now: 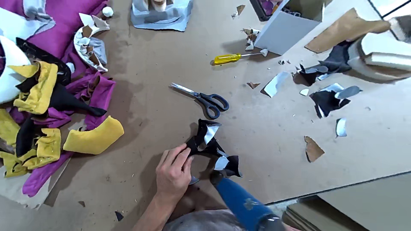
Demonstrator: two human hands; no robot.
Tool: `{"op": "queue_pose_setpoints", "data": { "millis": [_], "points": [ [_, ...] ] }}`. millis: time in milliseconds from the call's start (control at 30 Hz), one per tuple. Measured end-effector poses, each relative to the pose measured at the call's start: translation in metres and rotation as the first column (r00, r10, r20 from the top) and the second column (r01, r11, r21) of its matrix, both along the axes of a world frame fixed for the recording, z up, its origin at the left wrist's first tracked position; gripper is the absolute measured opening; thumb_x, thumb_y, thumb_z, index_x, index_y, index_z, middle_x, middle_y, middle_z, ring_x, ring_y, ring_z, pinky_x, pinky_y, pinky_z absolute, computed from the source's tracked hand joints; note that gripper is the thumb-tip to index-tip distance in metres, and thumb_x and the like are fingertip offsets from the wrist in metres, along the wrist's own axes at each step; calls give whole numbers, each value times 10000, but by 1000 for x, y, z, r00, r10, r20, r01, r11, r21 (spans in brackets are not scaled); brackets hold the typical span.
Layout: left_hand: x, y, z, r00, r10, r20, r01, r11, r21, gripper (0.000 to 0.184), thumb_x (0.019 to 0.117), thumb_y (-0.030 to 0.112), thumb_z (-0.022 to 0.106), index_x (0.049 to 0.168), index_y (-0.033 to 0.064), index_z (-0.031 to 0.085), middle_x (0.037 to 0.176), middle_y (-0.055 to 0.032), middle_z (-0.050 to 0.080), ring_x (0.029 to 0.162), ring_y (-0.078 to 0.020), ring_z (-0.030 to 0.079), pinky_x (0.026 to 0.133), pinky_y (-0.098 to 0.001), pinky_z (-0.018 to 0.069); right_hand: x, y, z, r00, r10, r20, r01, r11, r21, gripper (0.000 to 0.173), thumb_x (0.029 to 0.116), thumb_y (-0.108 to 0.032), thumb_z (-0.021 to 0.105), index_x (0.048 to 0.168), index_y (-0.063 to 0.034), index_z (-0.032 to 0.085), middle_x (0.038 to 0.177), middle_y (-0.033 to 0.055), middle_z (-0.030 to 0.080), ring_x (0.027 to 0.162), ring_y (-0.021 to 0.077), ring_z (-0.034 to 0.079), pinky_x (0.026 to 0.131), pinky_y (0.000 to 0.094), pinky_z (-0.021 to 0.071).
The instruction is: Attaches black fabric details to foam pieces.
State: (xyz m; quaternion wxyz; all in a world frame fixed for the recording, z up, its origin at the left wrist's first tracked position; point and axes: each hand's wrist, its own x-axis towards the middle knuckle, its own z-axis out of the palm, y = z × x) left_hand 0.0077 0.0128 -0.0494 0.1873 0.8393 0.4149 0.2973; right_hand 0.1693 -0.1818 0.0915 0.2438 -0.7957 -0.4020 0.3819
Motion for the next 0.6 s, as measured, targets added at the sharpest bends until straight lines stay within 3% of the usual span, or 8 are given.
{"op": "queue_pose_setpoints", "data": {
  "millis": [67, 167, 200, 267, 367, 467, 533, 600],
  "points": [
    [0, 1, 1, 998, 24, 56, -19, 996, -85, 223, 897, 296, 735, 1020, 123, 802, 1132, -25, 758, 1033, -148, 709, 874, -302, 595, -10, 11, 2, 998, 43, 44, -41, 999, -26, 395, 884, -237, 725, 1194, 8, 713, 930, 167, 765, 798, 294, 740, 703, 524, 578],
    [-2, 2, 5, 992, 122, -13, -123, 982, -147, 462, 829, 395, 778, 1137, 56, 722, 1104, -56, 739, 1005, -185, 701, 866, -362, 598, -14, 16, 2, 998, 39, 57, -36, 998, -54, 400, 872, -224, 731, 1196, 11, 711, 930, 176, 762, 795, 308, 739, 702, 533, 573],
    [-3, 3, 6, 988, 142, -59, -149, 980, -133, 488, 821, 439, 770, 1121, 57, 725, 1110, -59, 739, 1007, -203, 698, 872, -386, 591, -13, 16, 1, 997, 28, 66, -25, 998, -53, 393, 876, -228, 725, 1189, 9, 712, 924, 171, 762, 791, 300, 738, 697, 524, 574],
    [-2, 6, 5, 984, 150, -93, -158, 984, -85, 380, 837, 472, 749, 977, 120, 782, 1115, -25, 757, 1001, -198, 688, 869, -382, 558, -12, 16, -2, 996, 6, 84, -1, 998, -59, 388, 890, -247, 717, 1184, 6, 715, 912, 168, 761, 780, 289, 737, 689, 518, 575],
    [4, 5, 1, 997, 78, -1, -78, 996, -53, 210, 885, 317, 739, 943, 133, 822, 1077, -20, 772, 1023, -187, 694, 892, -340, 565, -14, 19, -6, 994, -10, 112, 18, 998, -67, 382, 891, -251, 708, 1181, -2, 721, 876, 162, 757, 737, 288, 726, 654, 516, 563],
    [8, 13, -1, 999, 24, 35, -23, 999, -22, 250, 899, 288, 723, 707, 129, 730, 849, -2, 749, 851, -129, 708, 752, -277, 583, -17, 27, -6, 992, 14, 128, -4, 997, -78, 404, 879, -259, 724, 1204, -19, 720, 871, 157, 761, 724, 305, 730, 631, 534, 563],
    [7, 21, -1, 999, -19, 33, 19, 1000, -16, 273, 914, 269, 698, 689, 113, 702, 788, -3, 727, 757, -116, 684, 663, -267, 561, -19, 32, -4, 991, 29, 133, -20, 997, -69, 410, 867, -246, 727, 1198, -4, 718, 872, 166, 760, 724, 312, 731, 629, 532, 563],
    [2, 28, -4, 996, -83, 30, 83, 996, -15, 219, 908, 219, 657, 729, 109, 718, 849, -15, 756, 785, -110, 723, 666, -269, 596, -21, 38, -3, 990, 50, 130, -41, 997, -72, 418, 865, -243, 723, 1206, -1, 715, 893, 170, 763, 744, 321, 738, 643, 536, 569]
  ]
}}
